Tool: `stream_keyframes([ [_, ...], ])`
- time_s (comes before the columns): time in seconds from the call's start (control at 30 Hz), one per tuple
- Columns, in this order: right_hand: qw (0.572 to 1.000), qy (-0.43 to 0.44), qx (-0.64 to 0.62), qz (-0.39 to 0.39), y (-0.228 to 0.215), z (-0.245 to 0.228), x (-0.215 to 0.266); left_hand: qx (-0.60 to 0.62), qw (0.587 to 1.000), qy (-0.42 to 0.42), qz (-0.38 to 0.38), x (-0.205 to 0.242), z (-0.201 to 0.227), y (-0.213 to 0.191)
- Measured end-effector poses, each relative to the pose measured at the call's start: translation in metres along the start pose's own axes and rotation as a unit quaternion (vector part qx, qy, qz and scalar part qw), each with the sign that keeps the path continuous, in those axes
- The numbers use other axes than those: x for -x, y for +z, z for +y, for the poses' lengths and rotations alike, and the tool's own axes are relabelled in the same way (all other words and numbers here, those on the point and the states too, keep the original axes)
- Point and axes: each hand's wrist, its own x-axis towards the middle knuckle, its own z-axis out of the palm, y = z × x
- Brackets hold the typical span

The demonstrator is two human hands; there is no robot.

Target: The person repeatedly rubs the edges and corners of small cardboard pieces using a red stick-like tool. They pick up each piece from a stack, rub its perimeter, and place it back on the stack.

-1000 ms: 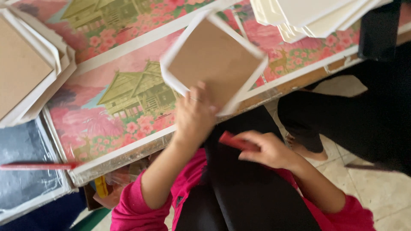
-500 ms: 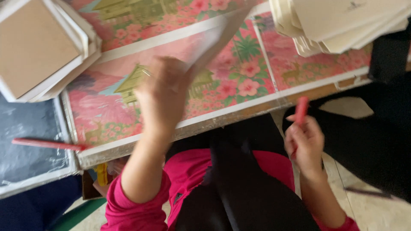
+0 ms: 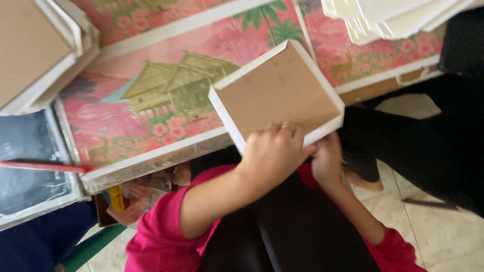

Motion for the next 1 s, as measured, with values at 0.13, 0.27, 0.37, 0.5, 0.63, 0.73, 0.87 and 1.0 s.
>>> stream_keyframes([
  [0.13, 0.988, -0.073, 0.019, -0.133, -0.002, 0.028, 0.013, 0.147, 0.968, 0.132, -0.155, -0.035, -0.018, 0.046],
  [0.27, 0.978, -0.186, -0.062, -0.071, 0.036, -0.034, 0.015, 0.181, 0.943, 0.251, -0.123, -0.037, -0.029, 0.082],
  [0.37, 0.974, -0.219, -0.044, -0.037, 0.012, -0.048, -0.014, 0.164, 0.963, 0.200, -0.076, -0.029, -0.015, 0.077],
  [0.5, 0.910, -0.319, 0.245, -0.097, 0.040, -0.040, 0.027, 0.149, 0.967, 0.103, -0.180, -0.047, -0.013, 0.085],
  [0.63, 0.783, -0.364, 0.334, -0.379, 0.038, 0.003, 0.049, 0.166, 0.983, 0.069, -0.044, -0.065, -0.023, 0.099],
  [0.73, 0.672, -0.496, 0.301, -0.460, 0.025, -0.020, 0.057, 0.139, 0.987, 0.039, -0.073, -0.061, -0.001, 0.087],
  [0.87, 0.542, -0.268, 0.772, 0.196, 0.000, -0.056, 0.021, 0.079, 0.993, 0.024, -0.085, -0.036, 0.028, 0.088],
  [1.0, 0.748, -0.443, 0.492, -0.051, 0.007, -0.115, 0.000, 0.173, 0.960, 0.138, -0.171, -0.070, -0.050, 0.095],
])
